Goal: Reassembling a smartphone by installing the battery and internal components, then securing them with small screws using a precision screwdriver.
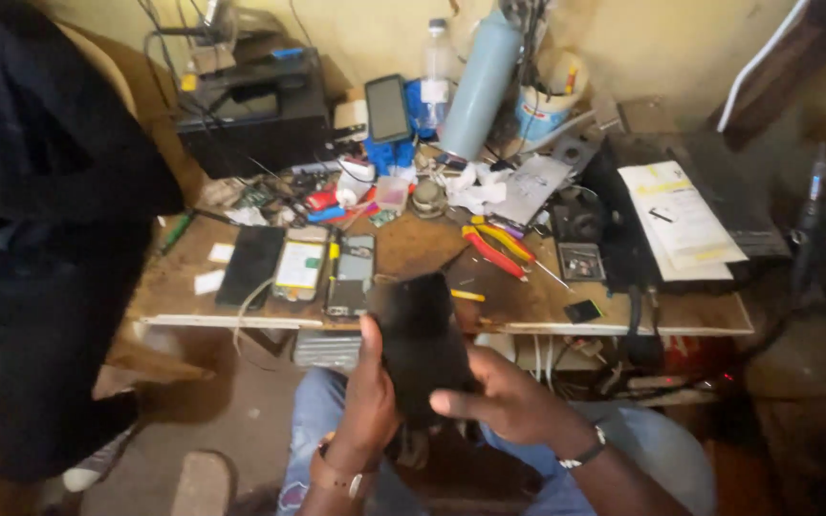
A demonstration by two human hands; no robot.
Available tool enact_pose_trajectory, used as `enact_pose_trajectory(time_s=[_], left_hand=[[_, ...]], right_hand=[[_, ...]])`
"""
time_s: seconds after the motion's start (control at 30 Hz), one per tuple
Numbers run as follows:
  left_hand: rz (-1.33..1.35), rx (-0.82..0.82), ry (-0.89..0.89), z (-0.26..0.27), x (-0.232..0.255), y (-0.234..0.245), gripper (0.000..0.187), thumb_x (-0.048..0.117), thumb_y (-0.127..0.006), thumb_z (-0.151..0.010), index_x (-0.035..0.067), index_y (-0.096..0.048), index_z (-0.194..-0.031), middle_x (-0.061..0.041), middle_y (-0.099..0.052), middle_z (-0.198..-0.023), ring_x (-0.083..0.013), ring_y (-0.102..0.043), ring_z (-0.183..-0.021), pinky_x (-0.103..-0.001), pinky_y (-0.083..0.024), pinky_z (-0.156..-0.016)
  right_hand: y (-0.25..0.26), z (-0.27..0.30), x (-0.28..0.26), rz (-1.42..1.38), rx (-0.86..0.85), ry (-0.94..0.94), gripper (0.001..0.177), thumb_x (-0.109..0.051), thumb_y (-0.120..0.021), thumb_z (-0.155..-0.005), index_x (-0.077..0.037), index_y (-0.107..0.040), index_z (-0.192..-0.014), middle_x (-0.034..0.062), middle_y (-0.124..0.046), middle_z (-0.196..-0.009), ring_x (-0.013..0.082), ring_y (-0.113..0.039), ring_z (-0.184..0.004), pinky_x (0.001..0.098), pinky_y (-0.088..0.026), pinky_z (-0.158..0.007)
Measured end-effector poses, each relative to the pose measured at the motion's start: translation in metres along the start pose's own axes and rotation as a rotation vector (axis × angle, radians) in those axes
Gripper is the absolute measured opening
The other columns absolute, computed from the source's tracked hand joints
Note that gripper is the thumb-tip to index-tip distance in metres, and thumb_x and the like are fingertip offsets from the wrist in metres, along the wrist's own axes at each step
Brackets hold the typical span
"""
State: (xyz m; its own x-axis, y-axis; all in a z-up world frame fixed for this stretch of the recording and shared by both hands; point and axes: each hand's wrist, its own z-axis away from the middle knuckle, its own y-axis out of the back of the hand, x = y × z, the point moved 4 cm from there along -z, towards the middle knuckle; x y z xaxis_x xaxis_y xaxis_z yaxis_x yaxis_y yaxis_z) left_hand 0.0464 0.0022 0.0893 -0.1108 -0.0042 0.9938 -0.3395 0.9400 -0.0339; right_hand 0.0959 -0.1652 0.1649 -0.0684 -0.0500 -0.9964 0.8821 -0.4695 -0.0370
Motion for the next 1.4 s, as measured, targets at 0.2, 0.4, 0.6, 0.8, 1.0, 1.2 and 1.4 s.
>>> enact_pose_trajectory(time_s=[0.2, 0.4, 0.6, 0.8, 1.0, 1.2, 1.4], left_hand=[[0.125, -0.046, 0.092, -0.014, 0.034, -0.032, 0.089, 0.048, -0.052, -0.098, 0.014, -0.011, -0.17, -0.003, -0.012, -0.181, -0.0157, -0.02, -0.162, -0.037, -0.028, -0.126], [0.193, 0.207, 0.508, 0.005, -0.025, -0.03, 0.073, 0.037, -0.067, -0.084, 0.011, -0.058, -0.152, -0.011, -0.071, -0.149, -0.0233, -0.066, -0.136, -0.037, -0.049, -0.116], [0.762, 0.248, 0.647, 0.04, -0.05, -0.005, 0.046, 0.014, -0.06, -0.091, -0.009, -0.058, -0.131, -0.041, -0.073, -0.116, -0.0523, -0.067, -0.08, -0.066, -0.058, -0.068], [0.734, 0.203, 0.534, 0.026, 0.0, 0.016, 0.069, 0.024, -0.058, -0.09, 0.01, -0.05, -0.157, -0.037, -0.072, -0.122, -0.0468, -0.066, -0.082, -0.062, -0.055, -0.069], [0.699, 0.254, 0.528, 0.023, 0.017, 0.026, 0.07, 0.019, -0.054, -0.092, 0.005, -0.047, -0.16, -0.043, -0.068, -0.125, -0.0522, -0.064, -0.088, -0.065, -0.054, -0.078], [0.933, 0.071, 0.192, -0.001, 0.002, 0.019, 0.074, 0.029, -0.076, -0.093, 0.011, -0.048, -0.159, -0.027, -0.076, -0.118, -0.0342, -0.076, -0.089, -0.051, -0.063, -0.074], [1.155, 0.101, -0.07, -0.02, 0.04, 0.032, 0.066, 0.038, -0.061, -0.104, 0.008, -0.043, -0.16, -0.026, -0.066, -0.14, -0.0413, -0.068, -0.122, -0.061, -0.053, -0.107]], right_hand=[[0.013, -0.013, 0.012, 0.852, 0.386, 0.299, 0.063, -0.046, -0.034, -0.112, 0.004, -0.047, -0.15, 0.0291, -0.068, -0.136, 0.0471, -0.067, -0.124, 0.0513, -0.05, -0.101], [0.01, -0.002, 0.0, 0.94, -0.141, -0.133, 0.096, -0.068, -0.06, -0.081, -0.005, -0.045, -0.153, 0.0289, -0.062, -0.138, 0.0468, -0.065, -0.114, 0.0503, -0.053, -0.089], [0.096, 0.01, -0.03, 0.691, 0.321, 0.044, 0.017, -0.028, -0.069, -0.102, -0.02, -0.082, -0.094, 0.0047, -0.081, -0.113, 0.0248, -0.073, -0.122, 0.0388, -0.049, -0.109], [0.279, 0.059, -0.049, 1.438, 1.352, -0.157, 0.095, -0.068, -0.078, -0.088, -0.001, -0.056, -0.152, 0.0321, -0.063, -0.141, 0.0539, -0.053, -0.13, 0.0644, -0.029, -0.11], [0.327, 0.072, -0.001, 1.169, 1.262, -0.403, 0.122, -0.048, -0.102, -0.064, 0.003, -0.046, -0.16, 0.0289, -0.064, -0.144, 0.0445, -0.061, -0.129, 0.0537, -0.048, -0.1], [0.261, 0.08, -0.055, 1.208, 1.297, -0.014, 0.112, -0.013, -0.101, -0.068, 0.0, -0.038, -0.161, 0.0339, -0.056, -0.144, 0.0484, -0.046, -0.134, 0.0539, -0.038, -0.111], [0.111, 0.004, -0.078, 1.024, 0.719, 0.112, 0.105, -0.04, -0.094, -0.062, -0.003, -0.047, -0.148, 0.0153, -0.053, -0.133, 0.0291, -0.054, -0.12, 0.0392, -0.043, -0.101]])
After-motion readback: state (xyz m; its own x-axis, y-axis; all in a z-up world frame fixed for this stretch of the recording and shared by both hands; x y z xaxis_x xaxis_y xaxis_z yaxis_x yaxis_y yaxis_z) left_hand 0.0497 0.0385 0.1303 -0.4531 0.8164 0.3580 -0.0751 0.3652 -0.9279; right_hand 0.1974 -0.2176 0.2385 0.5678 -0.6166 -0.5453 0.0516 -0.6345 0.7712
